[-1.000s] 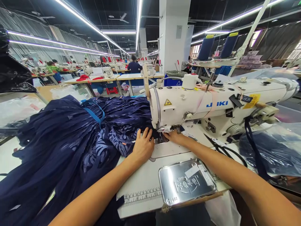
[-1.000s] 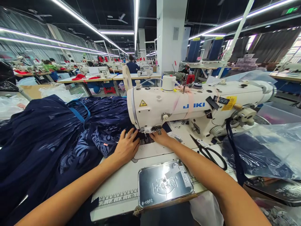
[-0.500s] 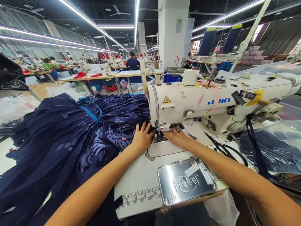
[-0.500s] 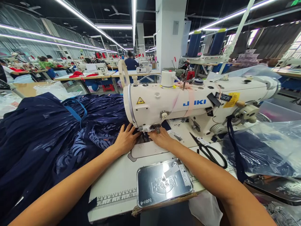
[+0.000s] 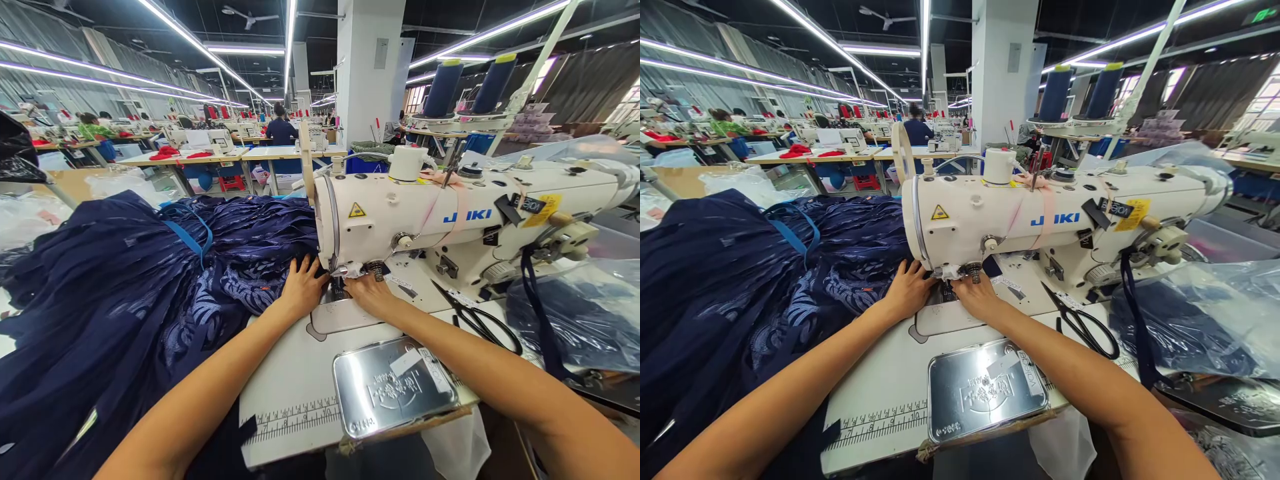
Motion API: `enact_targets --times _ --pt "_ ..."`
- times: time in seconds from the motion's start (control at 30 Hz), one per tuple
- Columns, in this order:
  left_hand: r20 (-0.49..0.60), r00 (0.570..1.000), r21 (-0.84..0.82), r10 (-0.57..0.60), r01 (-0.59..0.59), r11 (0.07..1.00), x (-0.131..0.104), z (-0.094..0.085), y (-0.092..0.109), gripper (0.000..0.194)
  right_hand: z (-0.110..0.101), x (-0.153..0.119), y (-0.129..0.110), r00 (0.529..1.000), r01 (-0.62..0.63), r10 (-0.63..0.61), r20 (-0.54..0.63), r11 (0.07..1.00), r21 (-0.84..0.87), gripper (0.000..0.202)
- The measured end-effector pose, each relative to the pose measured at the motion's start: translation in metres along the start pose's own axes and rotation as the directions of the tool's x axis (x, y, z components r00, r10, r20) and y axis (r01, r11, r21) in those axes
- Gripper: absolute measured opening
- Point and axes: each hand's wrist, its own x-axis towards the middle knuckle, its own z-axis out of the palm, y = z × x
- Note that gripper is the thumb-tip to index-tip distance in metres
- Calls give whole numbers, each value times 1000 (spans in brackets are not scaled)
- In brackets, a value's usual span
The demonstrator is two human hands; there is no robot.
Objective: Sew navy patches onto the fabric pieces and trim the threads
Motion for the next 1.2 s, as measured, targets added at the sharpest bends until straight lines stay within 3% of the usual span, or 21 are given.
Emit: enact_targets --times 0.27,0.4,0.5,0.6,0.67,0.73,0.87,0.97,1.03,1.13,1.2 --pt "26 1000 -34 -13 14 999 6 0 -1 32 0 1 -3 999 -34 34 -2 999 23 32" --pt "53 996 -37 -68 70 997 1 -3 10 33 0 -2 -2 999 -25 26 -22 999 24 29" --pt "96 992 -28 -85 88 996 -21 -20 22 34 4 -10 3 999 -13 13 -35 1000 12 28" --pt "72 996 -109 61 -53 993 -63 -52 22 33 6 -22 4 986 95 -90 -138 995 32 27" --pt "-3 997 -162 80 -79 984 -98 -74 10 33 0 -31 -4 962 189 -160 -223 975 117 30" --pt "-96 993 -172 -64 47 984 -131 -91 -11 34 -13 -39 -22 945 286 -214 -247 907 308 32" --pt "-143 938 -256 -315 273 927 -165 -100 -61 36 -38 -40 -84 935 321 -330 -132 623 713 37" --pt "-70 936 -260 -344 316 912 -158 -94 -87 39 -38 -16 -126 919 299 -373 -128 450 841 48" --pt "46 937 -148 -345 348 926 -145 -89 -99 40 -29 10 -139 937 275 -322 -134 444 853 53" --pt "213 899 53 -382 380 923 -125 -80 -115 37 -9 55 -134 997 79 -23 -78 507 858 56" --pt "255 888 102 -382 368 924 -114 -74 -124 32 0 78 -122 993 -34 115 -28 508 860 54"
